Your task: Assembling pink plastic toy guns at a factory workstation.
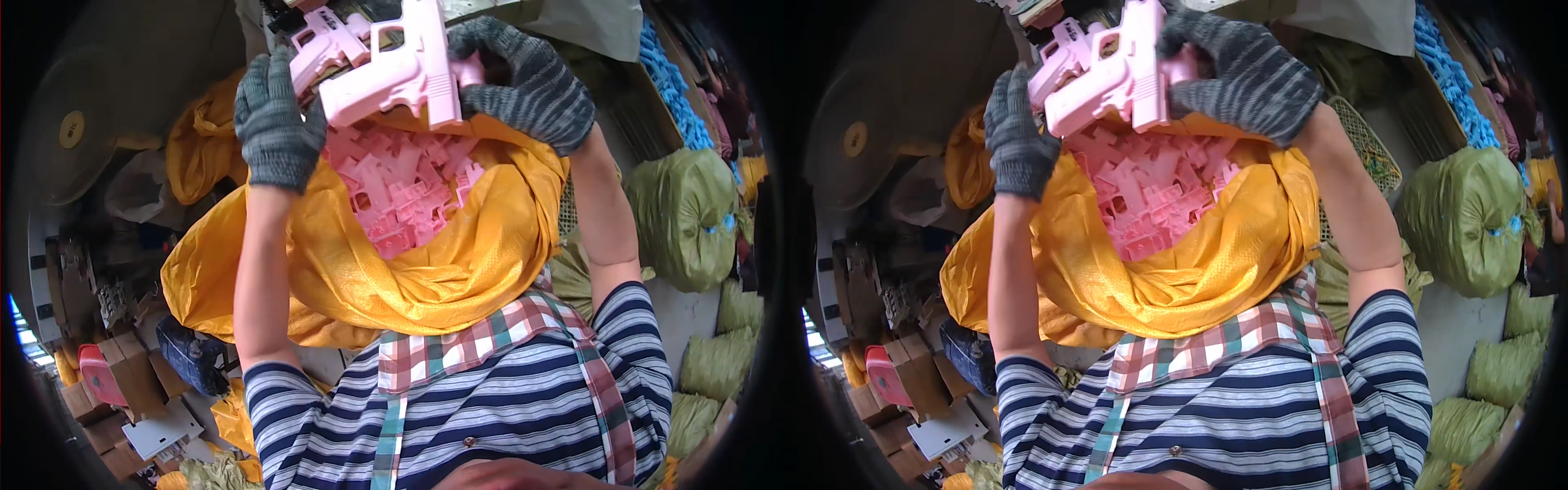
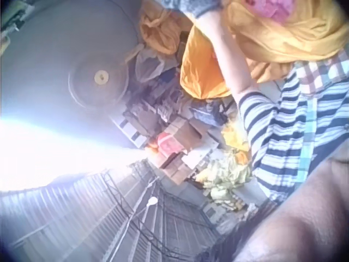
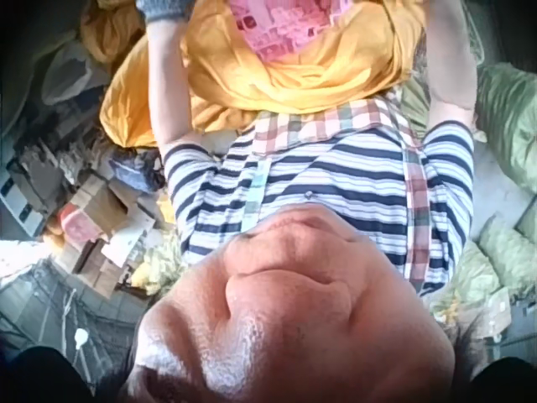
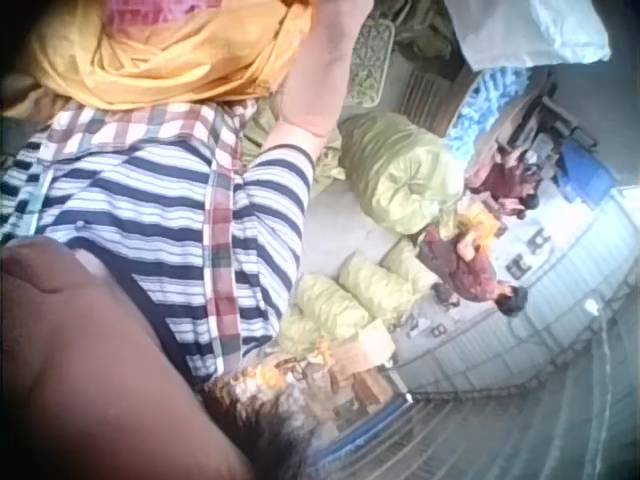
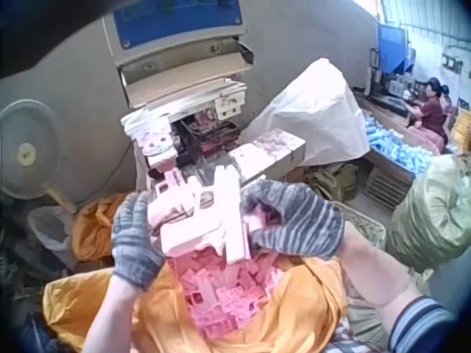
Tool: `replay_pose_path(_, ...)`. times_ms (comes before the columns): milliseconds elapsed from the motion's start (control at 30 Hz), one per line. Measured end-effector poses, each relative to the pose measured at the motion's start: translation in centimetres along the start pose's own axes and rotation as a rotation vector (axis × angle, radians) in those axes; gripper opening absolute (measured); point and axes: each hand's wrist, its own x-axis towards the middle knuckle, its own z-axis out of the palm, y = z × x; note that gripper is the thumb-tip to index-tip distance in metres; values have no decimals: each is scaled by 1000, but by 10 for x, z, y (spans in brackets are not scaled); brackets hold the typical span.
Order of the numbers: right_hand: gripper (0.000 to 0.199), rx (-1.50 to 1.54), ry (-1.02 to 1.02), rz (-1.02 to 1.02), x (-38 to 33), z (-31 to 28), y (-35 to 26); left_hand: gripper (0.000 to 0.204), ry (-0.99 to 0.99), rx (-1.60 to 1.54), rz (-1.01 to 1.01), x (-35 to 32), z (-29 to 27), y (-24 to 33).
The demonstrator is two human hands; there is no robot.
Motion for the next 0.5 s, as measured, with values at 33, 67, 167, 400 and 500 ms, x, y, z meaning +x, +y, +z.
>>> replay_pose_path(33,35,-3,-1,-9,0,0,-1,64,-220,-11,-158,9,8,-9)
replay_pose_path(67,35,-45,-38,-1,0,0,-3,63,-439,-22,-316,22,6,-11)
replay_pose_path(167,36,9,-72,20,1,6,9,64,-767,-176,-270,53,5,-20)
replay_pose_path(400,44,-79,59,-136,30,15,16,54,-432,202,-209,-9,-27,2)
replay_pose_path(500,46,-44,-97,-115,66,32,14,57,-468,300,-484,-59,-93,-22)
